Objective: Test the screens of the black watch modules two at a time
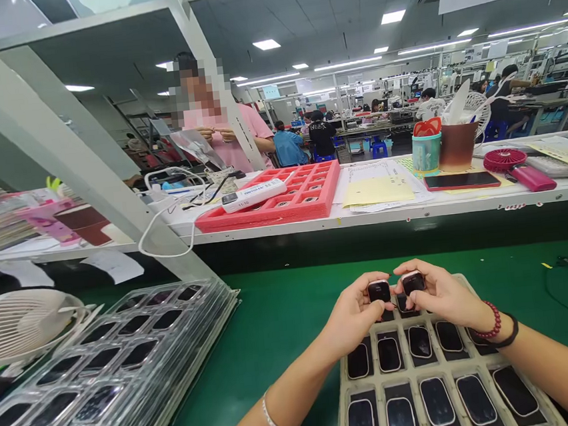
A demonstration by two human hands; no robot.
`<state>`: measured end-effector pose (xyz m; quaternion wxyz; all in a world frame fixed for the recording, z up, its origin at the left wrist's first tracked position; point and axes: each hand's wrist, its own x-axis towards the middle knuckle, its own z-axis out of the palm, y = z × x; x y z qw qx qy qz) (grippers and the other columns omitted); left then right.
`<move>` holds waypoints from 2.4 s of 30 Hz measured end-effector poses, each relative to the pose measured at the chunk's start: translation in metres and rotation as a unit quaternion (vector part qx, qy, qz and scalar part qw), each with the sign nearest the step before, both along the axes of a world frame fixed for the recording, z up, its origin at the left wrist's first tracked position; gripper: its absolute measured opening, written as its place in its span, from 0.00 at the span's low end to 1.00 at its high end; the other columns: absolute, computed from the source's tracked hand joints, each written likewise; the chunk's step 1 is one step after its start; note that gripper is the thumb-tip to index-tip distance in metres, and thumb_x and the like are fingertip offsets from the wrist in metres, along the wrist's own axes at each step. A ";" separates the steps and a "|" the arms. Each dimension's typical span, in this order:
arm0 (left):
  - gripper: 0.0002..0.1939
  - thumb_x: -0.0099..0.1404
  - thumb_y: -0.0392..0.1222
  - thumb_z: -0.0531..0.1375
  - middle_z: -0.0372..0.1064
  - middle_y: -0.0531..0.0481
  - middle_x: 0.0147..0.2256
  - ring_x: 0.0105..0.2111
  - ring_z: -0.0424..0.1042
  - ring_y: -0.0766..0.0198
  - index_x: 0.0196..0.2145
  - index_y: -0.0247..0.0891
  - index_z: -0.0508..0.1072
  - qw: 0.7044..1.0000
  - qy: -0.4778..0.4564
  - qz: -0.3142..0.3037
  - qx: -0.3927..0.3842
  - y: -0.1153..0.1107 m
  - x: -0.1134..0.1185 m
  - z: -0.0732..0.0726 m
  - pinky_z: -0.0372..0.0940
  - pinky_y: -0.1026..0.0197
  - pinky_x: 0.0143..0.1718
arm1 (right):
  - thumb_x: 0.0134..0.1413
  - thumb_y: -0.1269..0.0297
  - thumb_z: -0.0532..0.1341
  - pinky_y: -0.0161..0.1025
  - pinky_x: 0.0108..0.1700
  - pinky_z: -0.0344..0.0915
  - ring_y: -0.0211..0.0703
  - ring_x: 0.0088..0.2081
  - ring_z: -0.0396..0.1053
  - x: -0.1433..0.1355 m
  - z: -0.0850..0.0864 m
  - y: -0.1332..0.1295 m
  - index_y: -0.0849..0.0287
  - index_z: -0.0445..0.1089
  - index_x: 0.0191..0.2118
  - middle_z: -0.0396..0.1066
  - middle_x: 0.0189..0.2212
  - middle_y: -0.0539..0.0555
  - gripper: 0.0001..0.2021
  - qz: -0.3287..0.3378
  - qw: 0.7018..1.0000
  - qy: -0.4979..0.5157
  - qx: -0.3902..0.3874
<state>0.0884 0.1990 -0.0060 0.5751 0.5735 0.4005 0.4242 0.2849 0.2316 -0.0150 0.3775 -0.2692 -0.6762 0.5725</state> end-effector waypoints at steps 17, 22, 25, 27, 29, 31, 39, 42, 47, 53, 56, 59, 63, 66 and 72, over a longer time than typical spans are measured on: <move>0.18 0.61 0.48 0.58 0.70 0.42 0.37 0.30 0.72 0.62 0.44 0.33 0.66 0.999 0.026 0.006 0.027 0.002 -0.002 -0.002 0.61 0.65 0.26 | 0.54 0.67 0.55 0.35 0.31 0.68 0.37 0.29 0.69 0.003 -0.001 0.000 0.59 0.61 0.47 0.68 0.36 0.54 0.14 0.018 1.000 -0.005 -0.005; 0.18 0.57 0.40 0.60 0.71 0.42 0.39 0.32 0.72 0.62 0.45 0.35 0.65 0.999 0.022 0.012 0.020 0.000 -0.002 0.002 0.63 0.66 0.26 | 0.51 0.69 0.59 0.35 0.31 0.68 0.36 0.29 0.68 0.002 -0.003 0.001 0.58 0.61 0.47 0.67 0.37 0.53 0.16 0.011 1.000 -0.007 -0.009; 0.19 0.55 0.34 0.57 0.71 0.42 0.41 0.34 0.73 0.61 0.46 0.35 0.64 1.000 0.018 0.013 0.008 -0.001 -0.001 0.004 0.63 0.66 0.27 | 0.52 0.70 0.58 0.35 0.31 0.67 0.35 0.26 0.67 0.002 -0.004 0.001 0.59 0.61 0.46 0.67 0.34 0.52 0.14 0.002 1.000 -0.010 -0.001; 0.20 0.53 0.33 0.56 0.71 0.42 0.41 0.34 0.73 0.61 0.46 0.35 0.64 1.000 0.022 0.015 0.007 -0.001 0.000 0.003 0.63 0.66 0.27 | 0.51 0.71 0.57 0.34 0.31 0.67 0.34 0.26 0.66 0.002 -0.004 0.001 0.59 0.61 0.46 0.67 0.34 0.51 0.15 0.002 1.000 -0.010 0.002; 0.20 0.53 0.33 0.56 0.71 0.42 0.41 0.34 0.73 0.60 0.46 0.35 0.64 0.999 0.028 0.018 0.007 -0.001 0.000 0.003 0.63 0.65 0.27 | 0.49 0.72 0.57 0.34 0.31 0.67 0.35 0.28 0.67 0.002 -0.003 0.000 0.59 0.60 0.47 0.67 0.36 0.52 0.17 0.010 1.000 -0.008 0.000; 0.20 0.53 0.33 0.55 0.71 0.42 0.40 0.34 0.73 0.60 0.46 0.35 0.64 0.999 0.033 0.022 0.009 -0.001 0.000 0.004 0.63 0.65 0.27 | 0.48 0.73 0.57 0.34 0.32 0.67 0.36 0.30 0.68 0.002 -0.002 0.000 0.58 0.60 0.48 0.67 0.38 0.53 0.19 0.018 1.000 -0.011 -0.003; 0.18 0.54 0.36 0.57 0.70 0.42 0.39 0.33 0.72 0.61 0.45 0.35 0.65 0.999 0.023 0.026 0.007 -0.001 0.001 0.004 0.63 0.65 0.27 | 0.51 0.70 0.59 0.35 0.32 0.68 0.36 0.28 0.67 0.002 -0.004 0.001 0.58 0.61 0.47 0.67 0.36 0.52 0.16 0.006 1.000 -0.007 -0.003; 0.18 0.54 0.36 0.57 0.71 0.42 0.39 0.33 0.73 0.60 0.44 0.35 0.65 0.999 0.030 0.028 0.006 -0.001 0.001 0.005 0.63 0.65 0.27 | 0.51 0.70 0.59 0.35 0.31 0.67 0.35 0.26 0.66 0.001 -0.002 -0.001 0.58 0.62 0.46 0.67 0.34 0.52 0.15 0.002 1.000 -0.009 0.004; 0.18 0.55 0.36 0.57 0.71 0.42 0.39 0.33 0.73 0.60 0.45 0.35 0.64 0.999 0.033 0.029 0.006 -0.002 0.001 0.007 0.62 0.65 0.27 | 0.49 0.72 0.58 0.33 0.32 0.67 0.35 0.29 0.67 0.002 0.001 -0.002 0.58 0.61 0.47 0.67 0.35 0.52 0.17 0.021 1.000 0.006 0.002; 0.18 0.56 0.35 0.57 0.71 0.42 0.39 0.34 0.73 0.60 0.45 0.35 0.64 0.999 0.040 0.024 0.014 -0.002 0.001 0.006 0.63 0.65 0.27 | 0.57 0.67 0.55 0.35 0.31 0.68 0.35 0.27 0.68 0.003 0.000 -0.001 0.60 0.62 0.47 0.68 0.35 0.53 0.12 0.021 1.000 0.016 0.001; 0.18 0.56 0.36 0.57 0.71 0.42 0.39 0.33 0.72 0.60 0.45 0.35 0.64 0.999 0.035 0.023 0.015 -0.002 0.001 0.005 0.62 0.65 0.27 | 0.53 0.69 0.57 0.34 0.32 0.68 0.37 0.30 0.69 0.003 -0.001 -0.001 0.58 0.61 0.49 0.68 0.38 0.54 0.16 0.018 1.000 0.007 0.001; 0.18 0.57 0.40 0.59 0.70 0.41 0.39 0.33 0.72 0.60 0.45 0.34 0.64 0.999 0.032 0.020 0.019 -0.001 -0.001 0.003 0.62 0.66 0.26 | 0.56 0.67 0.55 0.35 0.31 0.68 0.36 0.29 0.69 0.003 -0.001 -0.001 0.59 0.62 0.47 0.68 0.37 0.54 0.12 0.025 1.000 0.004 0.006; 0.18 0.61 0.48 0.58 0.70 0.42 0.36 0.29 0.72 0.63 0.43 0.33 0.66 0.999 0.023 0.013 0.031 0.001 -0.002 0.000 0.61 0.66 0.25 | 0.57 0.67 0.55 0.34 0.31 0.68 0.35 0.28 0.68 0.004 -0.001 -0.001 0.61 0.63 0.46 0.68 0.35 0.53 0.11 0.020 1.000 0.001 0.012; 0.20 0.58 0.46 0.61 0.70 0.42 0.38 0.32 0.72 0.61 0.46 0.34 0.65 1.000 0.013 -0.001 0.027 0.000 -0.003 0.002 0.62 0.65 0.26 | 0.53 0.71 0.57 0.33 0.30 0.66 0.34 0.27 0.66 0.004 -0.001 -0.003 0.60 0.62 0.46 0.67 0.35 0.52 0.14 0.012 1.000 -0.013 0.014; 0.18 0.61 0.43 0.57 0.69 0.39 0.42 0.35 0.72 0.61 0.48 0.34 0.64 0.999 0.006 -0.014 0.039 0.000 -0.003 0.001 0.62 0.65 0.27 | 0.53 0.73 0.55 0.33 0.30 0.65 0.34 0.26 0.65 0.002 -0.001 -0.003 0.59 0.61 0.44 0.66 0.33 0.51 0.12 0.012 1.000 -0.011 0.026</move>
